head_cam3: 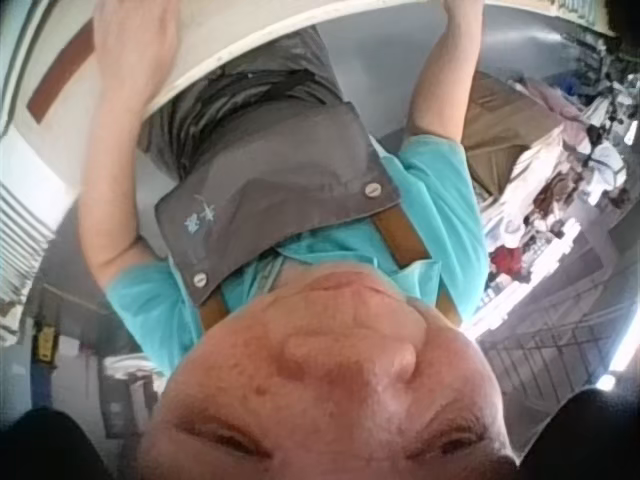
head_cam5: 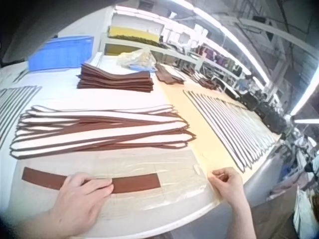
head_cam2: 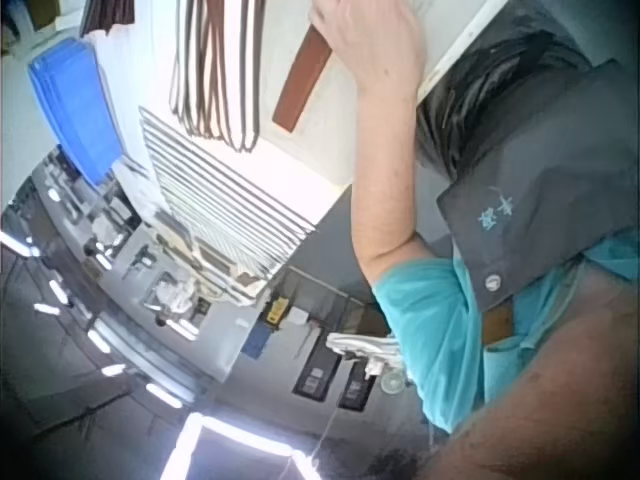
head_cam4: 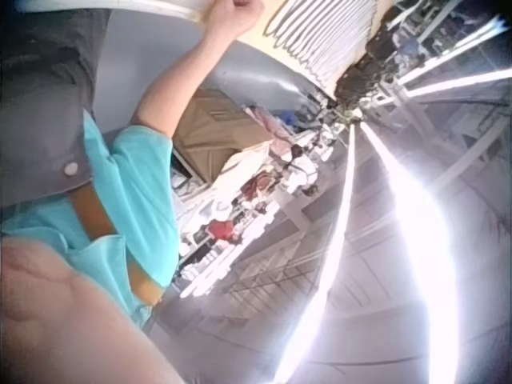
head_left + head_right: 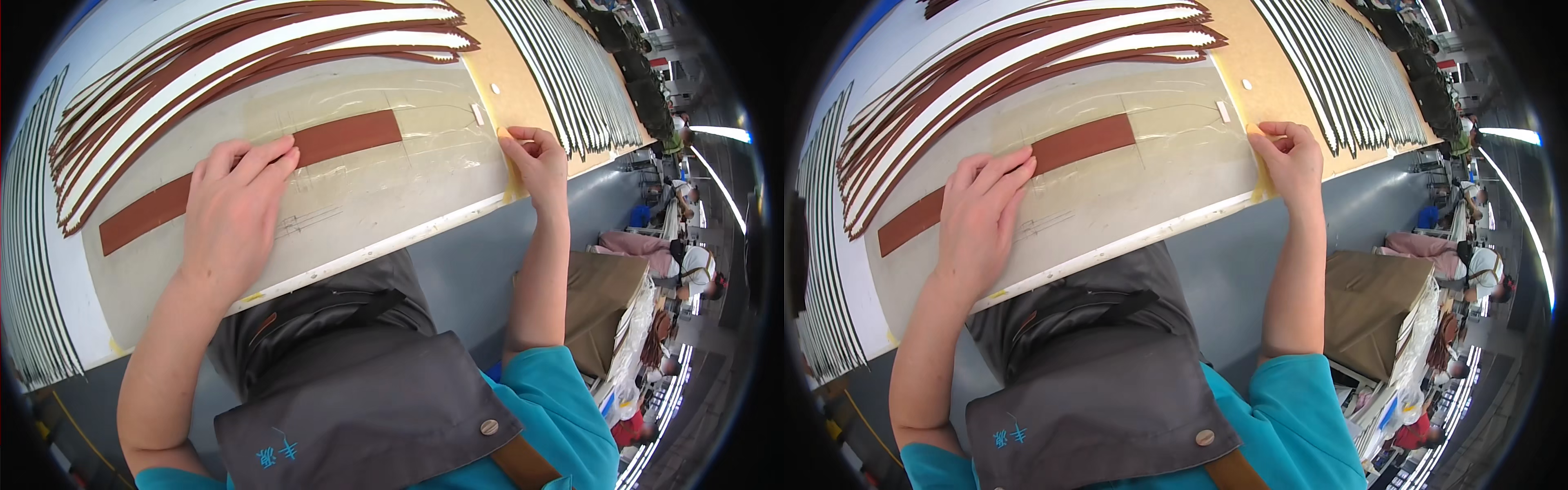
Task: The person assembles long, serrated brown leather strips by placing them onto white backing sheets on a workbench. They smooth the leather to ensure adhesion and use a small yellow tool to press the edges. The process is repeated for multiple units, with finished pieces stacked on the table.
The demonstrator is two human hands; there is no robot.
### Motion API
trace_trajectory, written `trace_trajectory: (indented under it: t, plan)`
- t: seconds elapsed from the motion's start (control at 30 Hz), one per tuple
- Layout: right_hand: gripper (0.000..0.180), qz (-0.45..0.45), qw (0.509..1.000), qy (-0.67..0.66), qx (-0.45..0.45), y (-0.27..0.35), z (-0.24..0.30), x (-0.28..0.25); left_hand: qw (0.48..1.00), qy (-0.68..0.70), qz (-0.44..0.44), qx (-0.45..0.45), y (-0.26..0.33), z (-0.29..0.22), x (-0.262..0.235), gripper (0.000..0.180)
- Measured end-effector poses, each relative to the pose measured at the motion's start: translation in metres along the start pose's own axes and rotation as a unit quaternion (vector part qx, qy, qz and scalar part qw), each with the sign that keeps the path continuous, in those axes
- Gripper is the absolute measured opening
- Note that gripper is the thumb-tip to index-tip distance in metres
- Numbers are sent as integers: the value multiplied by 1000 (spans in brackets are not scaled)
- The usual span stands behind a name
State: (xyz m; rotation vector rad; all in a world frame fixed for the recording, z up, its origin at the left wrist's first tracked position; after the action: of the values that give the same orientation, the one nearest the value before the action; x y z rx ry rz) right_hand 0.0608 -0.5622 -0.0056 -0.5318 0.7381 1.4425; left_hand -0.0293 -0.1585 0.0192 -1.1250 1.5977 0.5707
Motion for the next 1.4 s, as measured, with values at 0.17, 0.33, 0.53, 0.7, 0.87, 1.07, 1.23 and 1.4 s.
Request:
trace_trajectory:
  t: [0.17,0.33,0.53,0.7,0.87,1.07,1.23,1.4]
  plan:
    - [26,15,998,52,-15,-5,16,-5,999,20,19,25,1,7,2,34]
    - [10,161,959,-174,-153,15,135,81,998,50,13,25,2,17,7,33]
    - [10,260,949,-102,-144,13,214,185,998,66,-7,23,4,20,6,30]
    - [11,255,956,-97,-108,8,210,195,997,78,-10,21,3,21,8,30]
    - [9,257,955,-114,-98,8,205,199,996,85,-14,21,4,24,8,29]
    - [8,246,958,-83,-123,9,206,201,996,82,-12,22,4,24,6,29]
    - [7,243,957,-95,-129,11,210,201,996,81,-14,18,4,24,6,28]
    - [8,238,956,-112,-129,10,207,201,996,82,-6,16,5,24,6,29]
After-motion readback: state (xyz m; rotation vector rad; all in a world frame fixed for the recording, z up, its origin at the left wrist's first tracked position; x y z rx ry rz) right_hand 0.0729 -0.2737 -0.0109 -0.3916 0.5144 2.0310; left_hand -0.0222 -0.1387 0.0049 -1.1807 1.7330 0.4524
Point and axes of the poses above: each hand's wrist, its own y-axis away from the middle knuckle, its own x-axis out of the palm, z = x × y, the point moved 10 cm from there along -y, towards the middle knuckle, and after that the axes turned 15 degrees about z, right-handed, at the moved point
